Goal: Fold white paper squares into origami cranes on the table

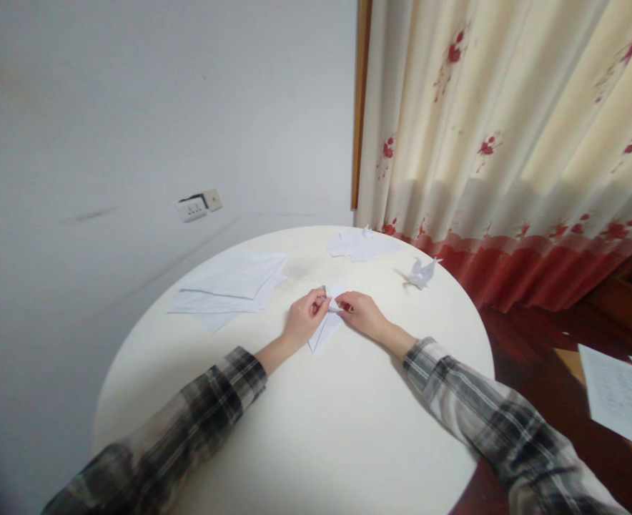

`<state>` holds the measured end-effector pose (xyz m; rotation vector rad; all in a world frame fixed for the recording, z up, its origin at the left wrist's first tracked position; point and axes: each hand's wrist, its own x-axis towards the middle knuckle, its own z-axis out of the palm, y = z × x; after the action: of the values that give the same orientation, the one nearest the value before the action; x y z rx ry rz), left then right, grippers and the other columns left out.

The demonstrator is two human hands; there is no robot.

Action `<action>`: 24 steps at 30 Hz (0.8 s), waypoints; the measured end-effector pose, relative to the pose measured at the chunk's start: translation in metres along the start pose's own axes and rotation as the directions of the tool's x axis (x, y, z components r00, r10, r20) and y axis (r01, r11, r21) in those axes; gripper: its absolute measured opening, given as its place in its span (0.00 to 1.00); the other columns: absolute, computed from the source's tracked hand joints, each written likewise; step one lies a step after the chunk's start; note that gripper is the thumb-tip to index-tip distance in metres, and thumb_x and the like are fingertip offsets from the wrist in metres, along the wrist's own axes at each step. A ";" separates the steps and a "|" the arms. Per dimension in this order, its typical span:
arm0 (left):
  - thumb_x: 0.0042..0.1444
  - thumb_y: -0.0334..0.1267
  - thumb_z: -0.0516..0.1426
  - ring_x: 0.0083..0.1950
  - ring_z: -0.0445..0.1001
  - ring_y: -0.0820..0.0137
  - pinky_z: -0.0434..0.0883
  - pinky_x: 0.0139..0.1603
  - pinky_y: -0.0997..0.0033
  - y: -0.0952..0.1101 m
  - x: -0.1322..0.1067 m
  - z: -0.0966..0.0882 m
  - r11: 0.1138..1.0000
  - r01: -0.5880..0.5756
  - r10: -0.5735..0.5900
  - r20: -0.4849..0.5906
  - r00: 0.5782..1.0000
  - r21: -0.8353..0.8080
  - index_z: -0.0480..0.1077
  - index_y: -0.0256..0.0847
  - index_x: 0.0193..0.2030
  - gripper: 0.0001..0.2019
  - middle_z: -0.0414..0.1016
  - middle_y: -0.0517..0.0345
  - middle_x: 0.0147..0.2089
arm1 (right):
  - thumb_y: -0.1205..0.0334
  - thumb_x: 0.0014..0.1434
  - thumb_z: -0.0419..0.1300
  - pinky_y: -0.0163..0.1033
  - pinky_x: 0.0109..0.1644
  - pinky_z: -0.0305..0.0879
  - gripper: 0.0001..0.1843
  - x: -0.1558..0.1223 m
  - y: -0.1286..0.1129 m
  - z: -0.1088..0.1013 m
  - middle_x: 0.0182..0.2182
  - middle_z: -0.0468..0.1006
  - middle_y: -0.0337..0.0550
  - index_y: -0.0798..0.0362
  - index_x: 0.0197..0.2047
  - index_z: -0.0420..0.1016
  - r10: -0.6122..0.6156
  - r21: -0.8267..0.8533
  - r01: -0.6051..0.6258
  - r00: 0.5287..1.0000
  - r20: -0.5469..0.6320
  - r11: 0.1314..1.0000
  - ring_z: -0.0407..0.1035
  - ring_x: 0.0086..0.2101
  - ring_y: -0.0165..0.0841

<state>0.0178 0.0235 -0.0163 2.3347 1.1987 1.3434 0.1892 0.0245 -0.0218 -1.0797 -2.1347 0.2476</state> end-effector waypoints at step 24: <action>0.50 0.39 0.58 0.51 0.65 0.64 0.64 0.51 0.61 0.002 0.005 -0.002 0.968 -0.234 0.247 -0.210 0.946 0.088 0.57 0.40 0.52 0.23 0.67 0.50 0.48 | 0.76 0.49 0.53 0.37 0.37 0.59 0.13 0.000 0.003 -0.006 0.28 0.74 0.43 0.53 0.37 0.71 -0.047 -0.281 0.005 0.989 -0.144 0.960 0.65 0.32 0.34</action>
<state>0.0187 0.0249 -0.0109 2.4949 1.0483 1.7076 0.1952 0.0255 -0.0195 -1.1879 -2.0876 -0.1497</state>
